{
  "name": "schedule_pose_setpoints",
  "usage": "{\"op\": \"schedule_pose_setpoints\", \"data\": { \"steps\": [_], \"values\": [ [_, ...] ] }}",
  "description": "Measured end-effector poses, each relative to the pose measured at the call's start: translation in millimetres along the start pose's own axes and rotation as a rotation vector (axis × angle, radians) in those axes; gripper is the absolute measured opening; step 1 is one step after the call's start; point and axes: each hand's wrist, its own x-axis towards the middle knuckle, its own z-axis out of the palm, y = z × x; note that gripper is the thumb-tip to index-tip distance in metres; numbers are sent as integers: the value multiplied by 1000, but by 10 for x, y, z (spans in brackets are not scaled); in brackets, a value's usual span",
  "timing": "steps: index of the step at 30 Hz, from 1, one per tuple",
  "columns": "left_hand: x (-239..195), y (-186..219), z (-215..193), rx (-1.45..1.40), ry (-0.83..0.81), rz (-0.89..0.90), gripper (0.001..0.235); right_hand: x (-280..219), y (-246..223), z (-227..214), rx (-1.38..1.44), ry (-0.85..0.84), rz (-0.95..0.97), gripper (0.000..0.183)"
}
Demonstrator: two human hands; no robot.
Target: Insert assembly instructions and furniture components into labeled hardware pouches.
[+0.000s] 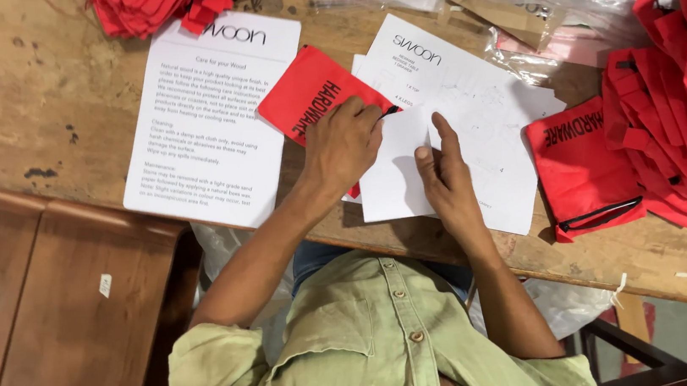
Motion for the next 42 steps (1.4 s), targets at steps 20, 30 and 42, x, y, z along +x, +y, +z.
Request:
{"op": "schedule_pose_setpoints", "data": {
  "steps": [20,30,42],
  "values": [
    [158,123,-21,-175,-10,-24,9,48,97,-95,-39,26,14,38],
    [72,-77,-148,-183,6,-64,11,17,148,14,-97,45,-144,38],
    [86,18,-166,-113,-107,-20,21,33,-127,49,-178,33,-63,36]
  ]
}}
